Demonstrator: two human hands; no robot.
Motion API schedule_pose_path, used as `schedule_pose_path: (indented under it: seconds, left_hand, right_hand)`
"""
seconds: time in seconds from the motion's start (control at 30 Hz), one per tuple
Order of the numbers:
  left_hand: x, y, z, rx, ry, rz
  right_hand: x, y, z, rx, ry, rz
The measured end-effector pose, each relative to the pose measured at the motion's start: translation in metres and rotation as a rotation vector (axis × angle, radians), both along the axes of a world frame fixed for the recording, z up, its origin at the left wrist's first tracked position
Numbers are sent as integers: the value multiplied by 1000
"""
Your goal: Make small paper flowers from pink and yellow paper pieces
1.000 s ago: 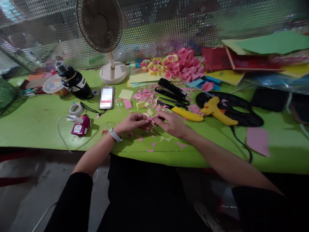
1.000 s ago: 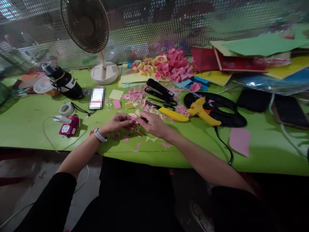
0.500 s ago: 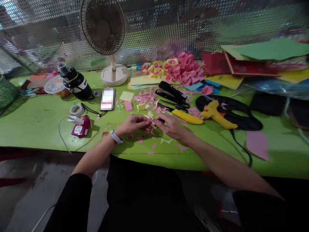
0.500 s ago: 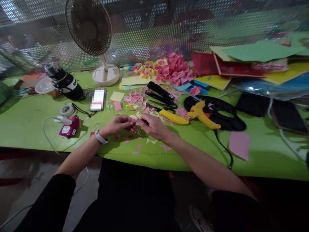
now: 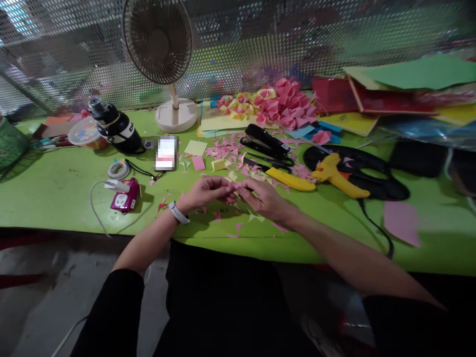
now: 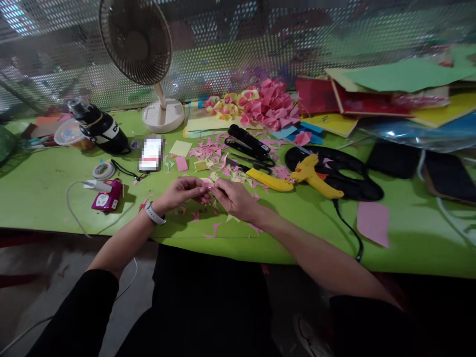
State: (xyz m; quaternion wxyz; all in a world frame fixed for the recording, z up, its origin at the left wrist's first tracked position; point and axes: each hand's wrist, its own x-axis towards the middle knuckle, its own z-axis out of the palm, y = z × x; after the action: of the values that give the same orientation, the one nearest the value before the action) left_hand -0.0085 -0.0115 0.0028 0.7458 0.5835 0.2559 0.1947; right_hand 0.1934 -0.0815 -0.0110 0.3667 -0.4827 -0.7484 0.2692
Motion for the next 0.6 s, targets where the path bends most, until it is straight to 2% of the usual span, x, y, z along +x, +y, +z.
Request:
schedule_pose_path:
  seconds: [0.13, 0.3, 0.5, 0.6]
  left_hand:
    - [-1, 1, -1, 21, 62, -5]
    - [-2, 2, -5, 54, 16, -58]
    - [-9, 0, 10, -1, 64, -261]
    - [-14, 4, 17, 2, 143, -300]
  right_hand:
    - [-1, -1, 4, 7, 18, -34]
    - [1, -2, 7, -16, 31, -44]
    - [1, -9, 14, 21, -1, 145]
    - [1, -9, 15, 18, -20, 176]
